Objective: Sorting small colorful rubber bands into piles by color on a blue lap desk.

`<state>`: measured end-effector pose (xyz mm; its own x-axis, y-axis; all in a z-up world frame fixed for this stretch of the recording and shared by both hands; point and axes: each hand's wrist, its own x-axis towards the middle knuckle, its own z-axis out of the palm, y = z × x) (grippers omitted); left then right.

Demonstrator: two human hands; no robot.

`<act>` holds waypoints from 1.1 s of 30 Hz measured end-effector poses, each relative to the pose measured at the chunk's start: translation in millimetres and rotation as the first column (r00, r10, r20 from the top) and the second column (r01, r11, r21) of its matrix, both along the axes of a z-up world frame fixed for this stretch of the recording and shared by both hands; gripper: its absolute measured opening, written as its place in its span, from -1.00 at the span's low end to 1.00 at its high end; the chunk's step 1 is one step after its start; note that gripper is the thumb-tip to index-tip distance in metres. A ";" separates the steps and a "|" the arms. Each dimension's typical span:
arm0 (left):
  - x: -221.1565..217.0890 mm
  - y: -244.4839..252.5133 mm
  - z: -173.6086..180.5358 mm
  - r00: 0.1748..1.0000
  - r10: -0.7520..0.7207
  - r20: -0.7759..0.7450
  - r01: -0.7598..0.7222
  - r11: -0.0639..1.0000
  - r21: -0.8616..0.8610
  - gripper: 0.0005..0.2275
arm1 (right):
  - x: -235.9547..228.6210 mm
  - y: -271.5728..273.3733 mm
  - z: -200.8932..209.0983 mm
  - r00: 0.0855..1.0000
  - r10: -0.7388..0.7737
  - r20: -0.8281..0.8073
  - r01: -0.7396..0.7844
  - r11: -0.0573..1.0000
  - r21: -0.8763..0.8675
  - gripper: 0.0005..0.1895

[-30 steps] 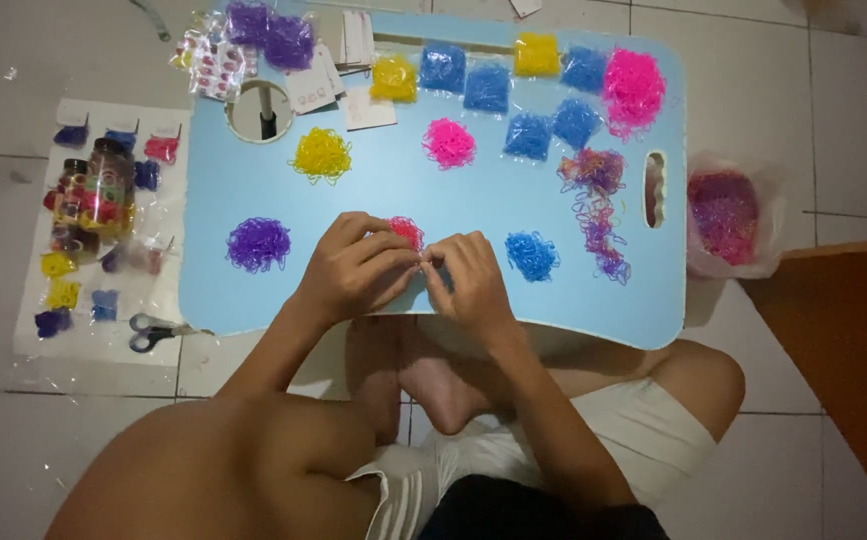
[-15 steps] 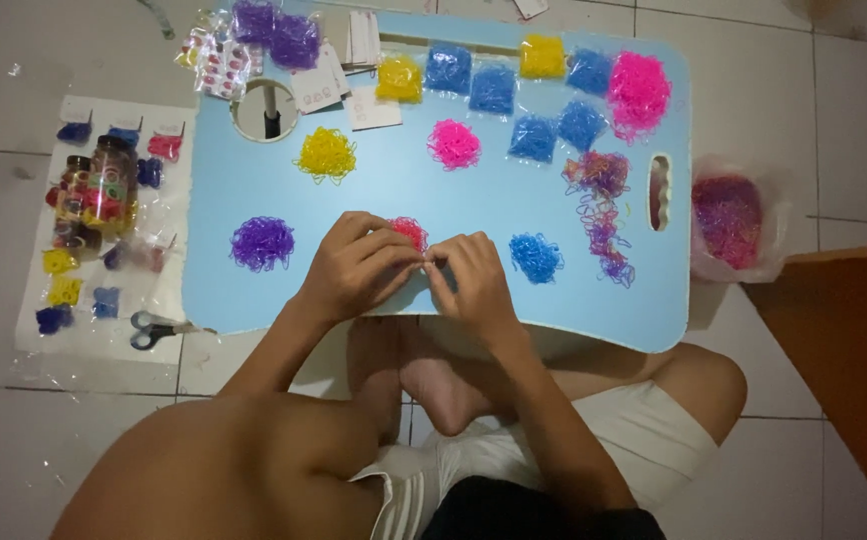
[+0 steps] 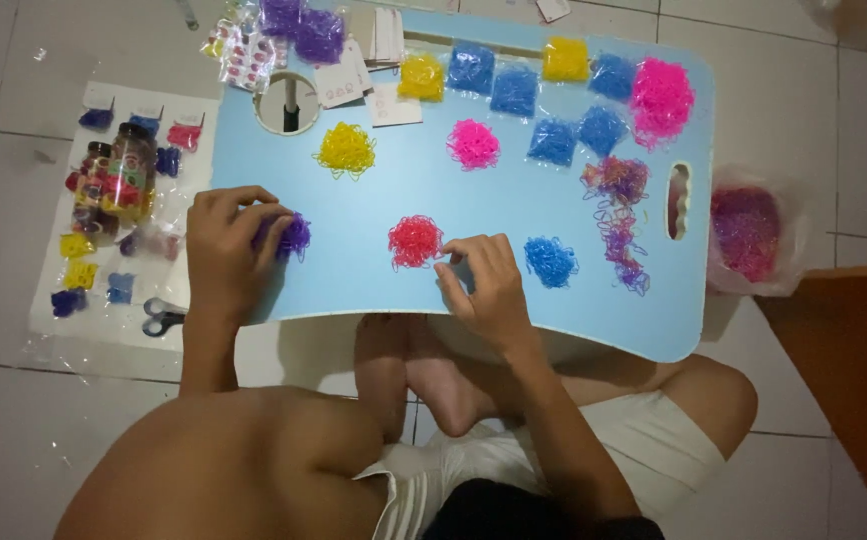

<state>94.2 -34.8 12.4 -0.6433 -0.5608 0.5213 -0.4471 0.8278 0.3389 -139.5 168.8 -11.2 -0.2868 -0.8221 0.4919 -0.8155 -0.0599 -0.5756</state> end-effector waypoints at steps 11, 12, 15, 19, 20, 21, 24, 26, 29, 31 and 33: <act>-3.7 6.0 -0.3 0.999 -0.045 0.028 0.042 0.996 0.083 -0.73 | 1.7 0.5 -1.4 0.999 -0.017 0.027 0.017 1.000 0.000 -0.86; -7.7 6.9 0.6 0.995 -0.060 0.084 0.059 0.998 0.010 -0.56 | 2.0 0.6 -2.0 0.999 -0.021 0.031 0.021 1.000 0.000 -0.85; -9.2 5.1 -19.1 0.988 0.011 0.152 -0.004 0.999 -0.042 -0.79 | 0.6 0.7 -4.9 0.998 -0.031 0.063 0.032 0.999 -0.024 -0.88; -24.3 8.9 -14.4 0.985 0.028 0.169 0.001 0.986 -0.168 -0.76 | -1.0 2.5 -10.8 0.997 -0.041 0.071 0.046 0.997 -0.069 -0.88; -30.9 9.4 -12.5 0.996 -0.040 0.084 0.055 0.981 -0.184 -0.76 | 0.0 2.0 -9.3 0.997 -0.044 0.066 0.050 0.994 -0.098 -0.90; -37.4 9.9 -10.6 0.994 -0.109 -0.002 0.107 0.973 -0.204 -0.75 | 1.1 1.3 -7.9 0.997 -0.047 0.060 0.054 0.990 -0.127 -0.92; -64.3 23.8 -7.9 0.929 -0.251 -0.271 0.305 0.936 0.177 -0.82 | 3.2 3.6 0.1 0.996 -0.061 0.072 0.071 0.987 -0.145 -0.95; -79.7 35.1 -3.2 0.917 -0.223 -0.331 0.334 0.883 0.331 -0.85 | 3.7 6.0 3.0 0.993 -0.069 0.092 0.084 0.983 -0.166 -0.96; -94.3 46.1 -5.3 0.908 -0.141 -0.396 0.342 0.794 0.502 -0.88 | -3.1 13.7 -5.6 0.992 -0.087 0.089 0.105 0.968 -0.230 -0.97; -96.8 49.0 -6.5 0.908 -0.101 -0.408 0.325 0.784 0.530 -0.87 | -16.4 23.5 -4.4 0.993 -0.100 0.066 0.115 0.955 -0.274 -0.96; -94.5 51.1 -6.0 0.919 -0.095 -0.381 0.305 0.785 0.539 -0.87 | -34.2 39.8 7.1 0.970 -0.235 0.064 0.244 0.929 -0.280 -0.93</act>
